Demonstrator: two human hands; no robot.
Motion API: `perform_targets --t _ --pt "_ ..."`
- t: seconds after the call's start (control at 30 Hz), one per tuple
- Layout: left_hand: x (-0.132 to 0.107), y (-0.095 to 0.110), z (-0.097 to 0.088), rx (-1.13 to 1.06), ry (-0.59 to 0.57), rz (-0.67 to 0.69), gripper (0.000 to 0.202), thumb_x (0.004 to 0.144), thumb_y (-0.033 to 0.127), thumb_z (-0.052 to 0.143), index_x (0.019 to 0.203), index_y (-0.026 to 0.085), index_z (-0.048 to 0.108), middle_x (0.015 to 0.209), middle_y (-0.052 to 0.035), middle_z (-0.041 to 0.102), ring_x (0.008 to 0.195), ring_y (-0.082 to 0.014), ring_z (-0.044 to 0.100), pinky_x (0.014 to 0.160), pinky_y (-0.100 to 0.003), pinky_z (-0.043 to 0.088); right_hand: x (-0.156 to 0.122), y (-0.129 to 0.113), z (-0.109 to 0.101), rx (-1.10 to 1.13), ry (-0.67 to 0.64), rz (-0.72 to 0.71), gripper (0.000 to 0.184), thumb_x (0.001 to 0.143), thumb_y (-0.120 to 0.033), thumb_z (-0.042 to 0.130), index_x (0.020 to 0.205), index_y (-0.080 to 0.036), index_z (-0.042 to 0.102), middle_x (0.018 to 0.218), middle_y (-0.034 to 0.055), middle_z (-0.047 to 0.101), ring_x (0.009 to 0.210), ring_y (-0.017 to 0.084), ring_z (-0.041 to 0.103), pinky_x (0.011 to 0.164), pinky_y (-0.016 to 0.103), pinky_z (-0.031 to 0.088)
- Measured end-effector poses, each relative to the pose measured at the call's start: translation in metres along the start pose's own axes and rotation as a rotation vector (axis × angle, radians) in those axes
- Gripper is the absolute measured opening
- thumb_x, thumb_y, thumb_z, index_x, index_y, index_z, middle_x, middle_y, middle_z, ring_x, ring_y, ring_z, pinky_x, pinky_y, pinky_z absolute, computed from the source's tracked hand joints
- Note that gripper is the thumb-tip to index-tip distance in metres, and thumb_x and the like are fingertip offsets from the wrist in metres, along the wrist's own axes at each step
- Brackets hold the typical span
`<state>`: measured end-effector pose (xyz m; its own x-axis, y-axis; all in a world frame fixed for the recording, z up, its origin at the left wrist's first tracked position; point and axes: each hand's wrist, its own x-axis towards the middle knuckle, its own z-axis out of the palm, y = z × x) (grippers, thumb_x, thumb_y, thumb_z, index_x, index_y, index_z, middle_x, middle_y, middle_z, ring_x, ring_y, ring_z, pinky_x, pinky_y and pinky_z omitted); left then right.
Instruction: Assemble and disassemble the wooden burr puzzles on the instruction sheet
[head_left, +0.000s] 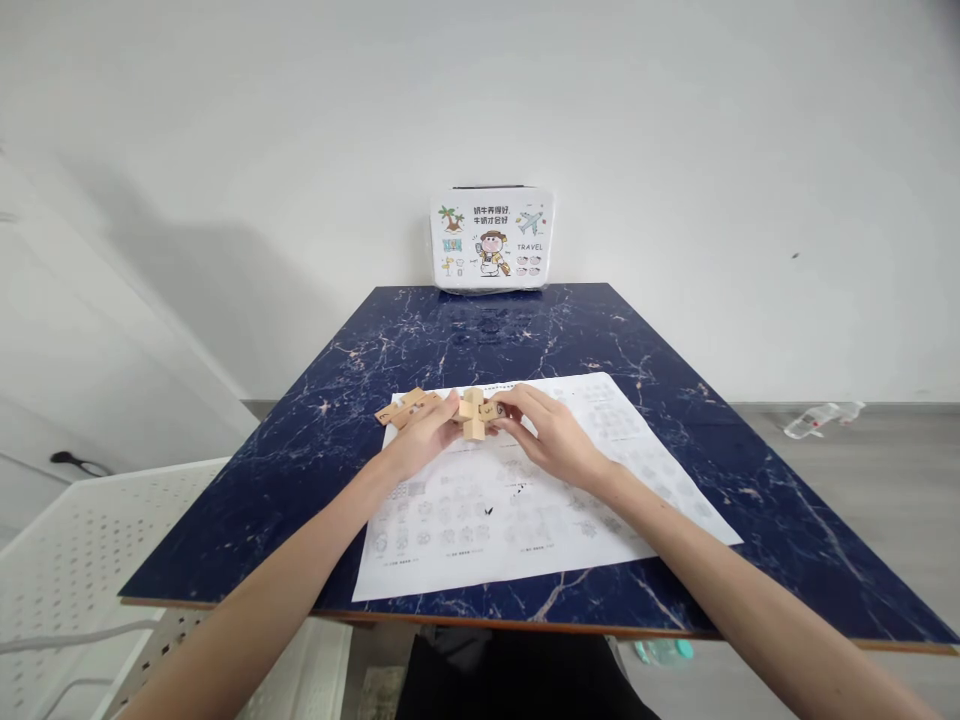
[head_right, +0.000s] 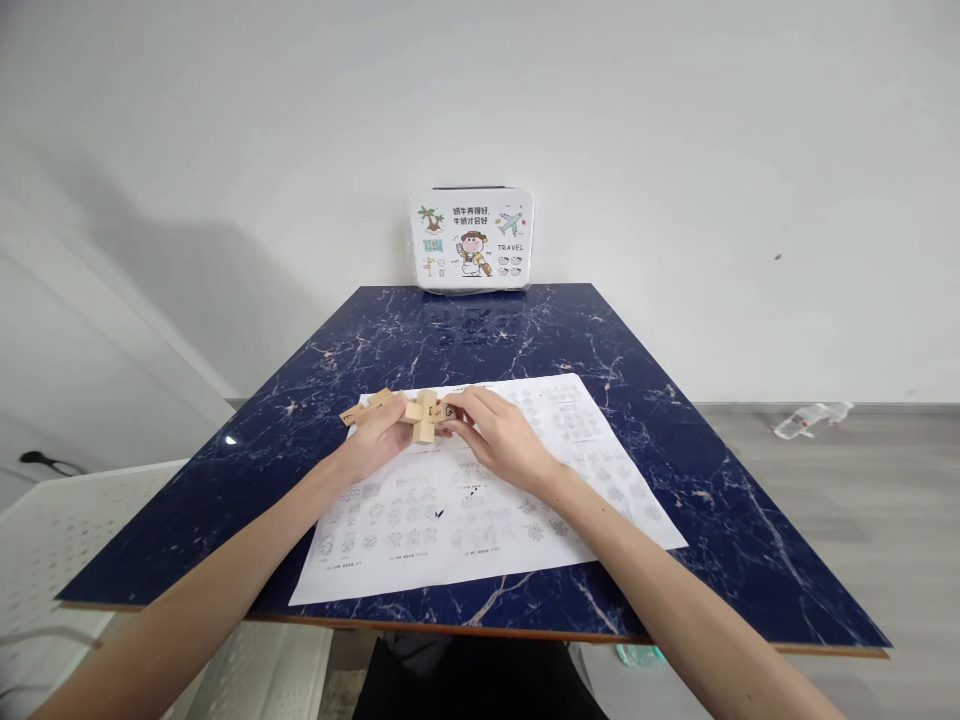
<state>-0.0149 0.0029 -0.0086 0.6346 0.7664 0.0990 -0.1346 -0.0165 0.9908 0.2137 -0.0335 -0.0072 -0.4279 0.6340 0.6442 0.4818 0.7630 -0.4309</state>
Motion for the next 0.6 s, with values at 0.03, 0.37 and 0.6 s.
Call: perform_targets --t 0.03,0.37,0.6 --pt "0.000 0.000 0.000 -0.003 0.000 -0.004 0.060 0.095 0.073 0.055 0.116 0.021 0.078 0.118 -0.0129 0.077 0.119 -0.0331 0.069 0.108 -0.051 0.051 0.000 0.000 0.000 0.007 -0.002 0.008 0.020 0.108 -0.026 0.045 0.123 -0.023 0.059 0.099 0.0088 0.066 0.087 0.024 0.062 0.078 0.037 0.051" --pt "-0.008 0.005 0.003 0.337 0.075 0.017 0.091 0.075 0.043 0.091 0.153 0.032 0.045 0.140 -0.0125 0.064 0.123 -0.0316 0.066 0.104 -0.049 0.053 -0.005 0.007 0.010 -0.041 0.036 0.054 0.014 0.107 -0.026 0.048 0.116 -0.022 0.057 0.095 0.0073 0.064 0.081 0.022 0.060 0.075 0.036 0.049" --pt "-0.010 0.003 0.007 0.656 0.257 0.095 0.074 0.078 0.041 0.087 0.144 0.032 0.054 0.145 -0.0104 0.061 0.126 -0.0321 0.064 0.108 -0.051 0.051 -0.004 0.007 0.011 -0.027 0.044 0.078 0.014 0.106 -0.028 0.048 0.115 -0.023 0.057 0.093 0.0067 0.063 0.079 0.022 0.060 0.074 0.035 0.050"
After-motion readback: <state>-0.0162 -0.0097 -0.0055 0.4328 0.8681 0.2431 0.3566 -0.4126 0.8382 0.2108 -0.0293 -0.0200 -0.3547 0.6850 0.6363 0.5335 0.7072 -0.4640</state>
